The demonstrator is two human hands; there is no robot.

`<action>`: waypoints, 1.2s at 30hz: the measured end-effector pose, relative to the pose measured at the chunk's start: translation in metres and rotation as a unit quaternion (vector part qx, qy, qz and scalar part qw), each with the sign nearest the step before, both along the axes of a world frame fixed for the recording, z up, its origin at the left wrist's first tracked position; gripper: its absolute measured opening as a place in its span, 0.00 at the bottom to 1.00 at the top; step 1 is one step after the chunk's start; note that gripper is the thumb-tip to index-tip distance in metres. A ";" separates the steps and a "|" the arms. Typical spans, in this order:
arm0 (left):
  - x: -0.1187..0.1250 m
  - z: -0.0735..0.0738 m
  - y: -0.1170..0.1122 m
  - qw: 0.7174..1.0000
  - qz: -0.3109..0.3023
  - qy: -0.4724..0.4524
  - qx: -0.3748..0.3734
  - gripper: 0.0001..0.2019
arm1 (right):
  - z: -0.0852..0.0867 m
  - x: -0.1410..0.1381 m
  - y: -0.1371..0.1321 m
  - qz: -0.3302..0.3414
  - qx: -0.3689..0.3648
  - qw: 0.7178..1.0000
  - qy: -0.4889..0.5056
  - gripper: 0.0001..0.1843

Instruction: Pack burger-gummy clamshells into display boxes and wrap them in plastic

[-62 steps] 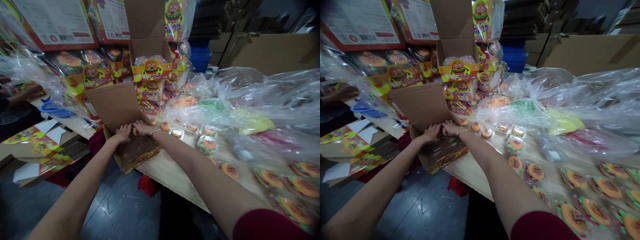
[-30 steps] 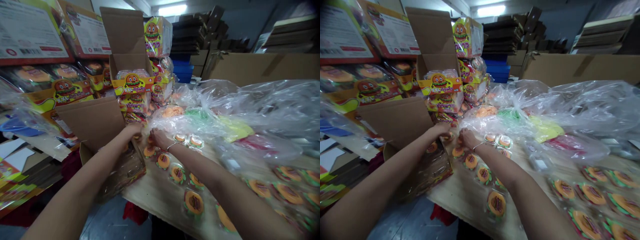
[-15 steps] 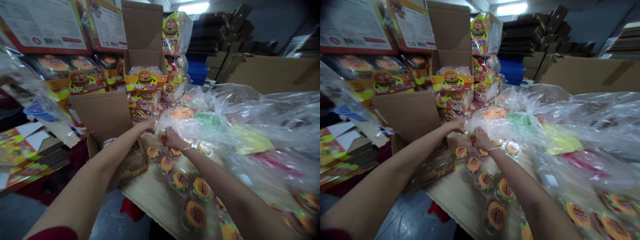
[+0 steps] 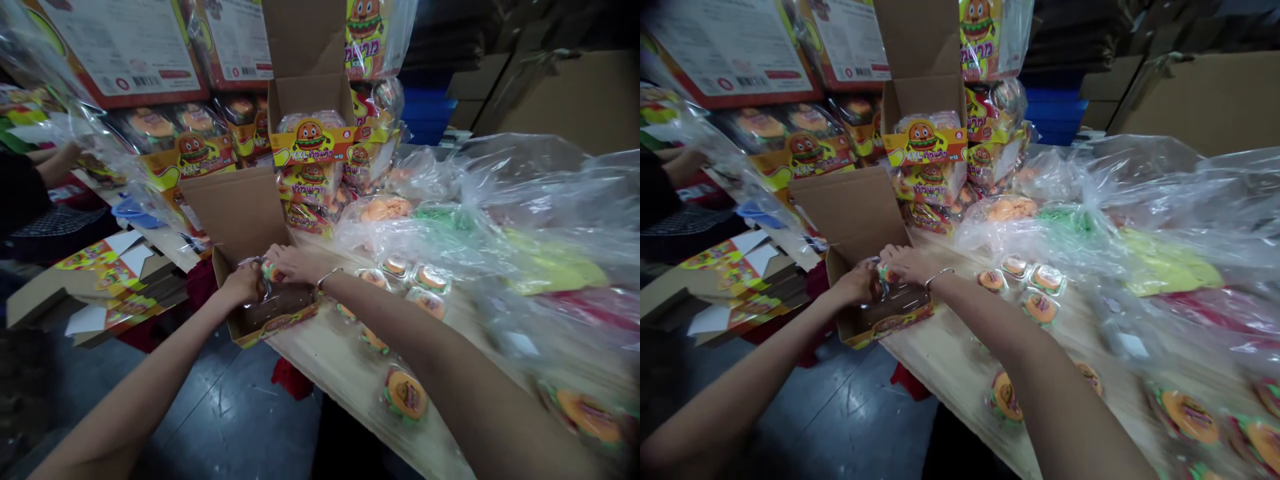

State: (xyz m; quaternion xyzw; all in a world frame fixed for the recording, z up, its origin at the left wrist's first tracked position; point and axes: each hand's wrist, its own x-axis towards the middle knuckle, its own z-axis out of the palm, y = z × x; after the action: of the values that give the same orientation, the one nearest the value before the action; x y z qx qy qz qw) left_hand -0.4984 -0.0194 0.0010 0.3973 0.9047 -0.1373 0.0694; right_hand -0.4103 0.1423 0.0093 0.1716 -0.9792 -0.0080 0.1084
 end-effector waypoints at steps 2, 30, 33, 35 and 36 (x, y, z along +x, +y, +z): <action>0.000 -0.007 -0.004 1.000 0.000 -0.004 0.005 0.28 | -0.011 -0.008 -0.006 -0.032 0.024 0.999 -0.027 0.28; 0.047 0.016 0.032 0.951 -0.216 0.061 0.214 0.34 | 0.014 0.103 0.091 -0.302 -0.194 0.930 0.084 0.12; 0.076 0.025 0.096 0.947 -0.304 -0.017 0.103 0.24 | 0.018 0.151 0.138 -0.482 -0.213 0.847 0.068 0.12; 0.091 0.021 0.139 0.955 -0.292 -0.050 0.011 0.19 | 0.017 0.183 0.160 -0.550 -0.214 0.805 0.052 0.14; 0.096 0.017 0.156 0.959 -0.277 -0.061 -0.025 0.17 | 0.016 0.199 0.168 -0.575 -0.213 0.789 0.042 0.14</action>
State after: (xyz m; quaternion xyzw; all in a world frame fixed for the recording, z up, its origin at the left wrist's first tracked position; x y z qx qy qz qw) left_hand -0.4021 0.1370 0.0177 0.6383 0.7493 -0.1494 0.0938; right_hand -0.2113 0.3100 0.0255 -0.4506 -0.8685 0.1326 0.1585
